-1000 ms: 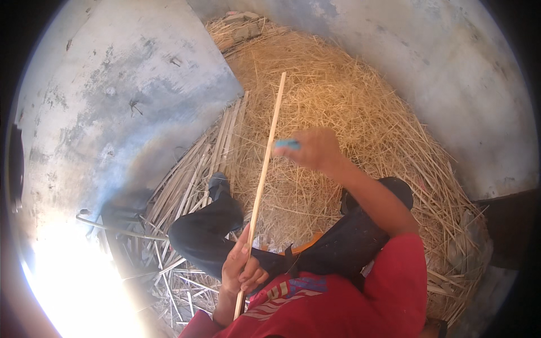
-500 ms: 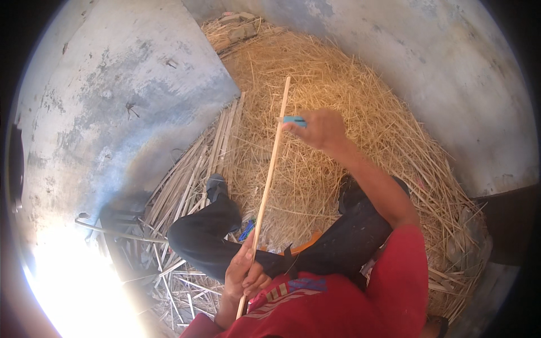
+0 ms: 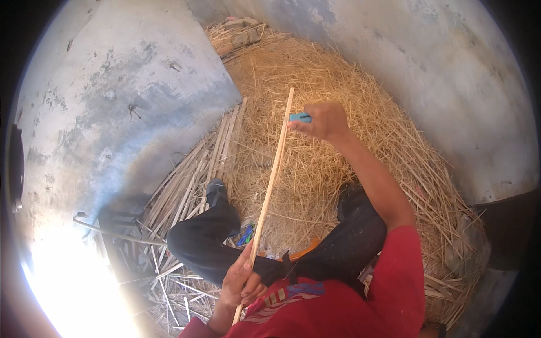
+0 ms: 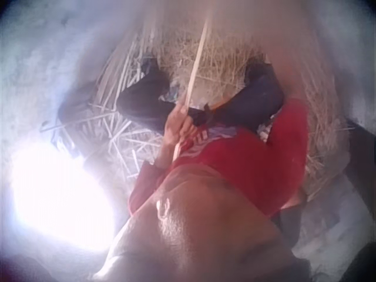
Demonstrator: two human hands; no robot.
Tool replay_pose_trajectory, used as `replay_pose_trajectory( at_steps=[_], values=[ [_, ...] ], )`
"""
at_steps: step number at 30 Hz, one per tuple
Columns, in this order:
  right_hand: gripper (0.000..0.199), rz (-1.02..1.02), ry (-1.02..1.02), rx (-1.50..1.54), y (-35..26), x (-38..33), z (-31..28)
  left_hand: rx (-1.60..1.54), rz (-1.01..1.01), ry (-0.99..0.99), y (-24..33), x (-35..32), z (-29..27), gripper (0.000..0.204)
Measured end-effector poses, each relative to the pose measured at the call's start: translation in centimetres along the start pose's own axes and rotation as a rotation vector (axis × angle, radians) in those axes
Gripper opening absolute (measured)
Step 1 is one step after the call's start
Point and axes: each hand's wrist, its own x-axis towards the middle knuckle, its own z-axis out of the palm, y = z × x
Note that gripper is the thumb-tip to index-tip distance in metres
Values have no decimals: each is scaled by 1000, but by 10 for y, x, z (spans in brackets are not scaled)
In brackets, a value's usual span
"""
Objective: The person sits on a straw-covered floor and uses a small blue utility knife to shave the surface of a long, thin wooden stick. They hold the stick with their left hand and scrape along its length with the knife in their right hand, creating wood shavings.
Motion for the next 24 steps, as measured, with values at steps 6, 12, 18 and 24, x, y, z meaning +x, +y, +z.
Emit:
replay_pose_trajectory(
  at_steps=[6, 12, 18, 24],
  values=[
    [71, 634, -47, -105, 74, 8, -11, 166, -109, 13, -13, -24, -7, 52],
    [70, 482, -205, 143, -47, -5, -12, 556, 210, 303, 10, -13, -19, 52],
    [66, -47, -251, 364, -152, -41, -27, 611, 250, 273, 20, -6, -8, 52],
    [69, 208, -232, 363, -114, -28, -24, 471, 271, 202, 11, -6, -5, 52]
  ],
)
